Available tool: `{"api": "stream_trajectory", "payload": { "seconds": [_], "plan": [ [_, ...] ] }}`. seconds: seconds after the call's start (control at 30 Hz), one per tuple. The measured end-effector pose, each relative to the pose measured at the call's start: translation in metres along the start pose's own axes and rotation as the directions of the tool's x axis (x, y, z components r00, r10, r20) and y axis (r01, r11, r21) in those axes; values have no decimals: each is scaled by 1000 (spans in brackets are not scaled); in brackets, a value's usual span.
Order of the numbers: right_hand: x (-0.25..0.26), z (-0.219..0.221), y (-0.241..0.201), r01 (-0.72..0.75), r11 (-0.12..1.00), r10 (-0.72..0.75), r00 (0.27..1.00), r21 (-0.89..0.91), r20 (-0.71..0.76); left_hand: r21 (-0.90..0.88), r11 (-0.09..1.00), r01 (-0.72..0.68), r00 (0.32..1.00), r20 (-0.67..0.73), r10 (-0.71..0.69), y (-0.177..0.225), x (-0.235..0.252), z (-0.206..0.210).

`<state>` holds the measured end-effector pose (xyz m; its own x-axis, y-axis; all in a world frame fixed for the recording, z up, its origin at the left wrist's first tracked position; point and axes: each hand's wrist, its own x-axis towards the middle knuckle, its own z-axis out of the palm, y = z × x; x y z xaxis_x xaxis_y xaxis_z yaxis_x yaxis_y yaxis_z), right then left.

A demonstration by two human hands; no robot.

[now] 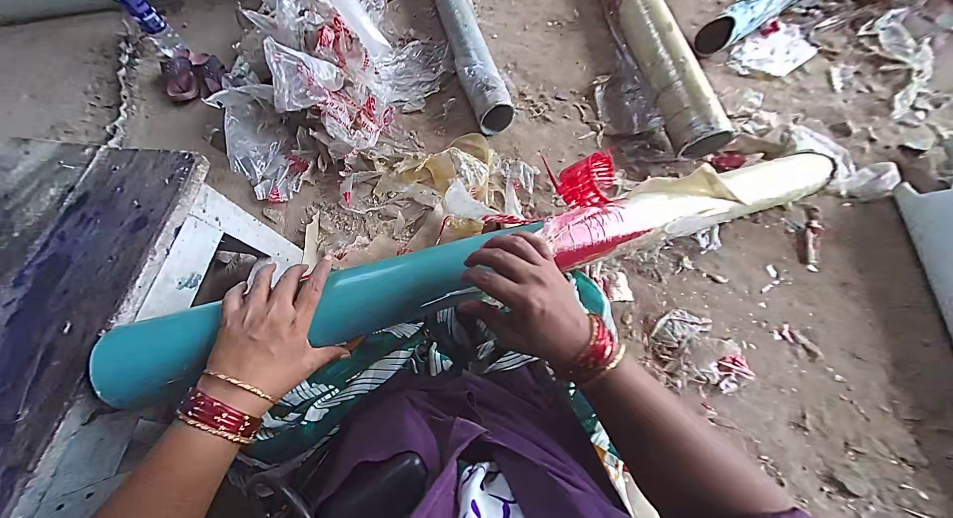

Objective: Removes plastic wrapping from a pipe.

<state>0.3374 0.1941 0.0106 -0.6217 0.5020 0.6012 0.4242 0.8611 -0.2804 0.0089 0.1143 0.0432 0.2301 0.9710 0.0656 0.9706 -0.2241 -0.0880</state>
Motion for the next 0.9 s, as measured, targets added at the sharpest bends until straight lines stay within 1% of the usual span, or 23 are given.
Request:
{"api": "stream_trajectory", "payload": {
  "seconds": [0.03,0.07,0.13,0.23,0.33,0.4,0.43,0.47,0.53,0.57,0.63,0.7,0.77,0.87,0.9],
  "plan": [
    [2,13,-3,-6,995,7,1000,-104,10,20,1000,-15,1000,7,15,1,2,-1],
    [4,23,-3,-12,987,13,1000,-162,7,30,999,-19,998,54,17,1,7,-4],
    [9,31,-3,-40,980,36,999,-196,-23,35,999,-24,984,178,18,-1,16,-14],
    [17,31,-2,-78,983,73,997,-165,-38,31,999,-10,947,322,-1,-3,27,-27],
    [19,32,-4,-148,969,142,989,-199,-48,23,1000,-3,923,384,-7,-3,32,-36],
    [20,28,-3,-257,959,241,961,-120,-132,-16,999,29,896,444,-19,-4,35,-40],
    [21,21,-2,-315,949,306,937,-26,-169,-51,997,60,872,489,-28,-6,39,-39],
    [21,13,-1,-384,918,395,901,98,-180,-77,992,99,835,548,-41,-10,44,-37],
    [19,-5,7,-478,785,566,812,395,-144,-103,978,183,750,658,-71,-22,60,-31],
    [16,-12,14,-486,704,619,777,517,-113,-123,969,215,716,694,-70,-27,67,-29],
    [10,-20,27,-447,551,707,698,705,-111,-162,953,257,670,740,-55,-33,78,-27],
    [6,-23,38,-405,410,815,565,817,-129,-159,951,264,634,772,-46,-36,82,-27],
    [4,-27,50,-391,290,891,442,874,-98,-155,951,267,619,784,-46,-36,83,-27],
    [7,-38,61,-395,138,955,295,908,-17,-138,954,266,591,805,-48,-32,86,-33],
    [8,-42,64,-401,102,966,259,910,6,-129,957,258,583,811,-48,-32,87,-35]
  ]
}}
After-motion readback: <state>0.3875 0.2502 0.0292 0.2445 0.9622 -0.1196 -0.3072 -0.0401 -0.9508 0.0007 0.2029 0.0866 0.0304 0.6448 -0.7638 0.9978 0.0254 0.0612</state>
